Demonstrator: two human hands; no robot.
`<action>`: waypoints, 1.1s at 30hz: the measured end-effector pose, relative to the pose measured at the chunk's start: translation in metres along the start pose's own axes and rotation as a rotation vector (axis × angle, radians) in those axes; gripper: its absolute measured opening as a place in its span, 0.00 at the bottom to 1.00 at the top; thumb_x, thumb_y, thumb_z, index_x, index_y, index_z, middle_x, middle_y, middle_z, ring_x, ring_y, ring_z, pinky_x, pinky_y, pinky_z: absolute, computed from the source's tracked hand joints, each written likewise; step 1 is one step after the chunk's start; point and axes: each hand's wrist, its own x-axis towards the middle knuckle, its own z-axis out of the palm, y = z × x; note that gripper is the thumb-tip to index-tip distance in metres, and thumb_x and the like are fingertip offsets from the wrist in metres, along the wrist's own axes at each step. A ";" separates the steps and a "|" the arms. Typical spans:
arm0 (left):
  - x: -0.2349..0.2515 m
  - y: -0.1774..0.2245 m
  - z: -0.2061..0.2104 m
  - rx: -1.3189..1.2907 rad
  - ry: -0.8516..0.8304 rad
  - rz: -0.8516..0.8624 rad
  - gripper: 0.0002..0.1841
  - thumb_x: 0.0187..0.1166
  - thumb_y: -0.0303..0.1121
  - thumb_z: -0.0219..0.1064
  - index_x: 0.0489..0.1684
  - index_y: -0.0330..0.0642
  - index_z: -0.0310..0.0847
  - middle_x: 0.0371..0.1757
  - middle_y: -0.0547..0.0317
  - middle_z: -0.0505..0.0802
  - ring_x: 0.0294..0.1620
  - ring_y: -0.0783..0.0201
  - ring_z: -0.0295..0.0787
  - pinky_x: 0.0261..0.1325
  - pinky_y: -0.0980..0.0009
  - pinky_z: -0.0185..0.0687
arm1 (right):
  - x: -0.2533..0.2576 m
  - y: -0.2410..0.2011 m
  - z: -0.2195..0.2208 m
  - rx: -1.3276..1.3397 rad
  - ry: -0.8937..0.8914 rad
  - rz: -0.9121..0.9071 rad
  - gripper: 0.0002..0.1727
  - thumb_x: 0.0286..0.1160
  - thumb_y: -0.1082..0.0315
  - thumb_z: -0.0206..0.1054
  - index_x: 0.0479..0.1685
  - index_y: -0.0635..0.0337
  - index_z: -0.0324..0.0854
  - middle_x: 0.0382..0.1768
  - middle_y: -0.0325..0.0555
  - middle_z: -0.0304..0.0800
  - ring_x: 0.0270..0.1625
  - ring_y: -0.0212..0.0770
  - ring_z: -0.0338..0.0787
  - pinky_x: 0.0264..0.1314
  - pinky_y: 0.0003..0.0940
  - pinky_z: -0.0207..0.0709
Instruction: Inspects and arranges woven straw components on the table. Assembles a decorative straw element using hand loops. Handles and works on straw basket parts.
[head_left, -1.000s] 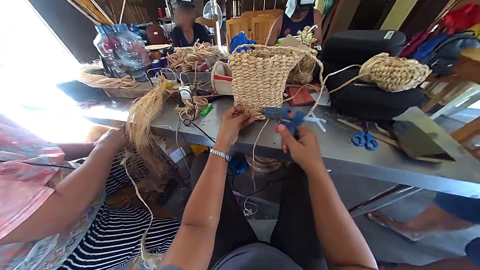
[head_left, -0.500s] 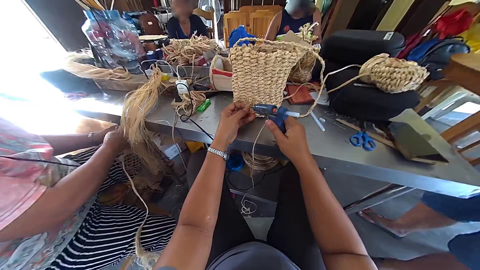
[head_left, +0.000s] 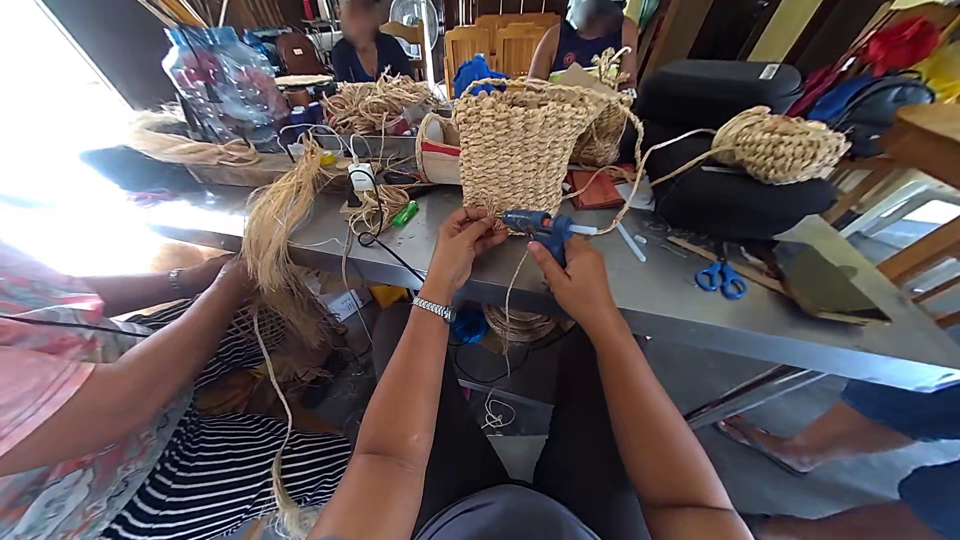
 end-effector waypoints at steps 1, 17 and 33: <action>0.000 0.000 0.000 0.002 0.001 0.002 0.04 0.86 0.20 0.57 0.49 0.35 0.75 0.40 0.55 0.91 0.40 0.61 0.94 0.55 0.61 0.93 | 0.000 0.000 0.000 -0.004 -0.002 -0.003 0.24 0.89 0.49 0.61 0.57 0.65 0.83 0.39 0.53 0.87 0.35 0.43 0.88 0.42 0.44 0.84; -0.002 0.000 0.001 0.003 0.027 0.029 0.04 0.86 0.20 0.57 0.48 0.35 0.76 0.40 0.55 0.90 0.40 0.61 0.94 0.54 0.62 0.93 | 0.000 -0.001 0.001 -0.015 -0.017 -0.026 0.24 0.89 0.50 0.61 0.61 0.66 0.82 0.45 0.55 0.89 0.40 0.46 0.89 0.47 0.45 0.85; -0.002 0.001 0.003 -0.027 0.022 0.037 0.05 0.86 0.18 0.55 0.50 0.30 0.74 0.41 0.52 0.88 0.38 0.63 0.91 0.50 0.65 0.92 | 0.001 -0.002 -0.005 -0.084 -0.142 0.096 0.35 0.89 0.41 0.54 0.65 0.71 0.77 0.43 0.71 0.85 0.39 0.69 0.87 0.45 0.73 0.77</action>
